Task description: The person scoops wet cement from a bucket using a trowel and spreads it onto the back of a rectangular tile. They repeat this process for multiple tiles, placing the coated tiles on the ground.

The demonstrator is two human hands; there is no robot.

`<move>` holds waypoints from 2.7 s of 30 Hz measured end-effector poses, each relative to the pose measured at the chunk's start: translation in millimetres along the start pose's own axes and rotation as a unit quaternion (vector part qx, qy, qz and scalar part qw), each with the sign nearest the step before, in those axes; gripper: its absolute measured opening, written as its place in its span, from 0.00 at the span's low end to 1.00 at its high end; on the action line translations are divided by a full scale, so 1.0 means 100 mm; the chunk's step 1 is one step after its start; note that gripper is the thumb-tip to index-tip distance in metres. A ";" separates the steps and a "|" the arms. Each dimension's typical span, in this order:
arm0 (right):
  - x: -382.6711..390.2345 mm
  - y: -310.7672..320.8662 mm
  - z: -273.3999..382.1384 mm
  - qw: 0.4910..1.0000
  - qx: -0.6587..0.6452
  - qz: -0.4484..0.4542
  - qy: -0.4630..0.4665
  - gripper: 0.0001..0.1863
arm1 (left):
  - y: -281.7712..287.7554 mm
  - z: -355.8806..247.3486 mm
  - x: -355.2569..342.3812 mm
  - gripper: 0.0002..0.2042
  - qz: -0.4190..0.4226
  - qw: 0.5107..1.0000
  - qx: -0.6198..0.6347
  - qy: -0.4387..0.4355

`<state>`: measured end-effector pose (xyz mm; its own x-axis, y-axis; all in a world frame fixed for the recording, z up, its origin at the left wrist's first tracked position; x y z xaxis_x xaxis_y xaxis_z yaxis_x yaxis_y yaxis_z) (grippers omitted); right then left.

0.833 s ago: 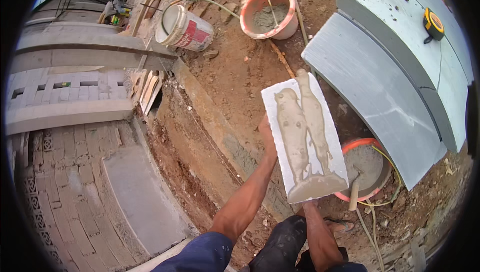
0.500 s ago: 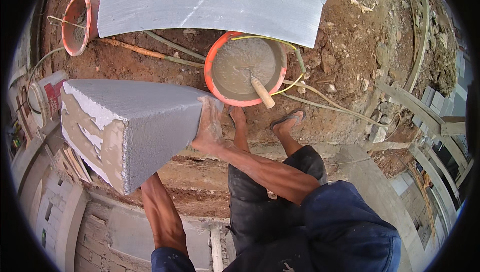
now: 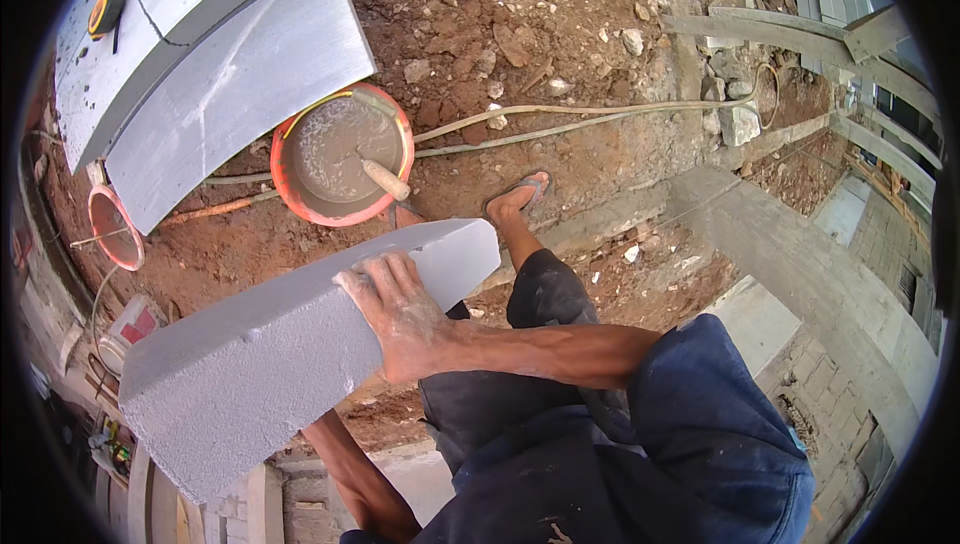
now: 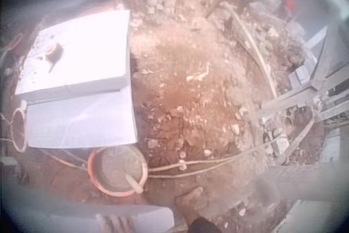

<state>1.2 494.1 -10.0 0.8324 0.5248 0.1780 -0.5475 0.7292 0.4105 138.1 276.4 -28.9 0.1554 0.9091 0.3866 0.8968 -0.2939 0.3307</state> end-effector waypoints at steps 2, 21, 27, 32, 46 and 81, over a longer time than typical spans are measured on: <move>0.12 0.48 0.00 0.998 0.019 -0.047 0.028 0.51 | -0.25 -0.09 0.22 0.12 0.037 0.999 -0.011 -0.004; 2.79 4.19 -0.98 0.915 0.181 -0.282 -0.226 0.61 | -3.07 0.76 3.53 0.13 0.445 0.877 -0.180 -0.020; 3.82 4.19 -1.42 0.814 0.101 -0.351 -0.451 0.61 | -3.57 1.76 4.64 0.13 0.543 0.804 -0.242 -0.003; 4.52 3.95 -1.57 0.698 0.053 -0.405 -0.588 0.62 | -3.52 2.62 5.31 0.13 0.543 0.778 -0.299 0.106; 5.54 3.17 -2.54 0.403 -0.077 -0.535 -0.739 0.66 | -3.48 3.96 6.70 0.14 0.791 0.373 -0.472 -0.109; 4.96 2.95 -5.90 0.323 -0.115 -0.540 -0.769 0.64 | -4.54 4.22 6.52 0.18 0.775 0.126 -0.423 -0.452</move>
<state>201.6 1229.0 -328.5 -0.4898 -0.7989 0.3490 0.2890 0.2288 0.9296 6.9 1127.2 -290.3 0.1983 -0.8850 0.4212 -0.8074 0.0962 0.5822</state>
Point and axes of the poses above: each hand's wrist, its own x-axis away from the middle knuckle, its own y-axis out of the back of the hand, z = x × y, the point moved 3 cm from there along -x, towards the middle knuckle, and after that the axes turned 13 degrees about -z, right-handed, at the moved point
